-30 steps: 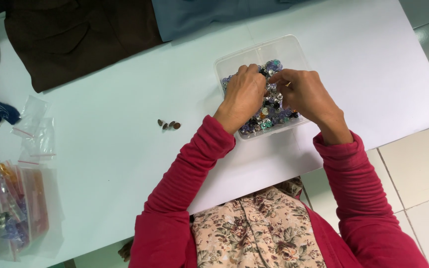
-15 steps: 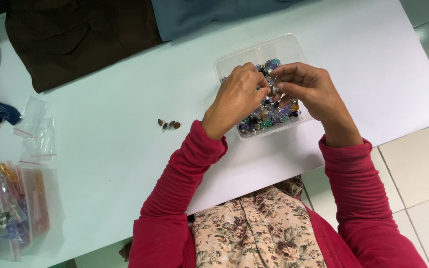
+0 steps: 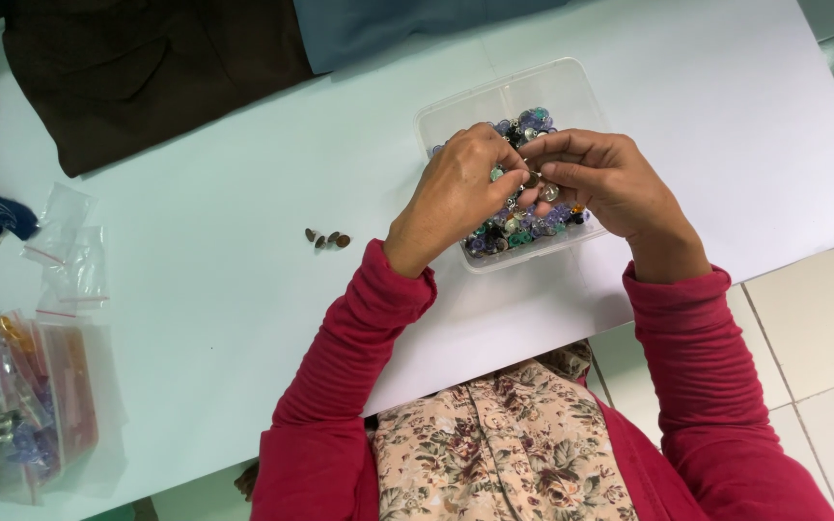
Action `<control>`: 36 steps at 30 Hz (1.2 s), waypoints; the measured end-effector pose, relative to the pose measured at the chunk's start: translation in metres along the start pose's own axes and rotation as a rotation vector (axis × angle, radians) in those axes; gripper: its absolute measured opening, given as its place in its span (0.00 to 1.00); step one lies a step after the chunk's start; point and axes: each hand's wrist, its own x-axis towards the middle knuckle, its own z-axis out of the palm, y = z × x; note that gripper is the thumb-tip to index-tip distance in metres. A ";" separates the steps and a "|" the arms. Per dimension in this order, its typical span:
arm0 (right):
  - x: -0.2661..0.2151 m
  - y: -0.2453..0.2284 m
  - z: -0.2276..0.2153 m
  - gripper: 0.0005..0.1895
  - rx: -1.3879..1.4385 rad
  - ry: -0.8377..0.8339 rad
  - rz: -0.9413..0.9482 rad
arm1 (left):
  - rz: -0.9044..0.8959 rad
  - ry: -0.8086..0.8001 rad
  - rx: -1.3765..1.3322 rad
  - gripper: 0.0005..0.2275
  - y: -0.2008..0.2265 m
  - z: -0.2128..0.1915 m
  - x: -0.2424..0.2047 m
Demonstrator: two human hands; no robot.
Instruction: Sorting different types of buttons from a container and placing them into small plastic bags.
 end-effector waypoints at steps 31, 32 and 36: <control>0.001 -0.001 0.005 0.19 -0.305 0.126 -0.144 | -0.018 0.190 -0.182 0.03 -0.041 0.012 -0.006; 0.001 -0.002 0.005 0.18 -0.362 0.133 -0.138 | -0.012 0.207 -0.185 0.03 -0.043 0.013 -0.005; 0.002 -0.003 0.009 0.14 -0.770 0.173 -0.114 | 0.002 0.247 -0.201 0.02 -0.046 0.017 -0.005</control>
